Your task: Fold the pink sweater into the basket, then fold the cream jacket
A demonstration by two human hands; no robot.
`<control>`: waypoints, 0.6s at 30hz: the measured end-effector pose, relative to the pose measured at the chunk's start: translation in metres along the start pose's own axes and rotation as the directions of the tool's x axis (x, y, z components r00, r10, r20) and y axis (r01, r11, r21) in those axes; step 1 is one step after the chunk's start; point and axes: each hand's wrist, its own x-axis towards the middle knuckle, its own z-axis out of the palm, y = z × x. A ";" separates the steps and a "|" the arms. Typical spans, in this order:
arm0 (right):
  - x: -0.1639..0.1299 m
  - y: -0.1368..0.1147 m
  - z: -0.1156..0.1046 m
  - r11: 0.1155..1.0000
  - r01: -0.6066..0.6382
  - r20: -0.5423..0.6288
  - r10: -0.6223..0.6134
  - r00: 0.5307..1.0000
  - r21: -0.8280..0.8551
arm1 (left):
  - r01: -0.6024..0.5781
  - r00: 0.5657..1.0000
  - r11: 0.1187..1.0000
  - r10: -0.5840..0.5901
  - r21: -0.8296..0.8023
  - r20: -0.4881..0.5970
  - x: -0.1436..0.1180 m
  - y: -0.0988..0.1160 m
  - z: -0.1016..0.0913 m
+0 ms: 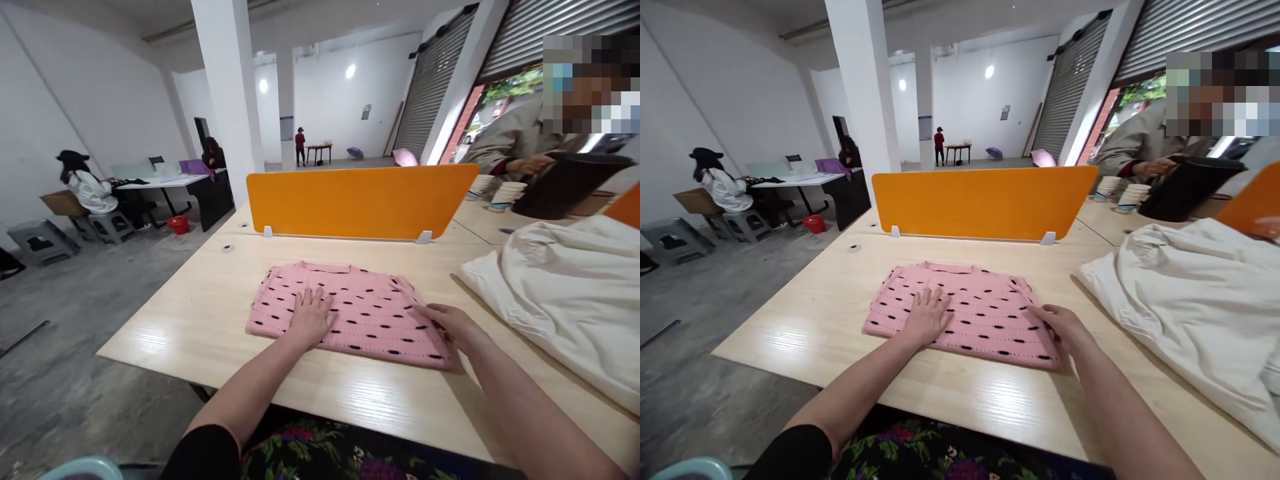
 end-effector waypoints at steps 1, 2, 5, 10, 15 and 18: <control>-0.012 -0.006 0.000 0.990 -0.085 0.136 0.069 0.988 0.113 | -0.007 1.000 1.000 0.007 -0.004 -0.010 0.000 -0.001 0.000; -0.024 -0.014 0.002 0.966 -0.162 0.254 0.109 0.961 0.200 | -0.014 1.000 1.000 0.014 -0.014 -0.020 0.001 -0.003 0.000; -0.054 -0.045 0.011 0.917 -0.179 0.338 0.052 0.940 0.356 | 0.003 0.999 0.997 -0.007 -0.075 -0.046 0.001 -0.006 -0.004; -0.078 -0.103 0.035 0.913 0.139 0.260 -0.252 0.932 0.384 | -0.031 0.998 0.999 0.030 -0.018 -0.063 -0.028 -0.012 -0.013; -0.079 -0.151 0.111 0.820 0.201 0.267 -0.390 0.881 0.536 | -0.114 0.993 0.993 0.114 -0.022 0.013 -0.063 -0.023 -0.022; -0.074 -0.163 0.181 0.781 0.191 0.300 -0.435 0.849 0.594 | -0.158 0.980 0.987 0.162 -0.040 0.117 -0.074 -0.029 -0.021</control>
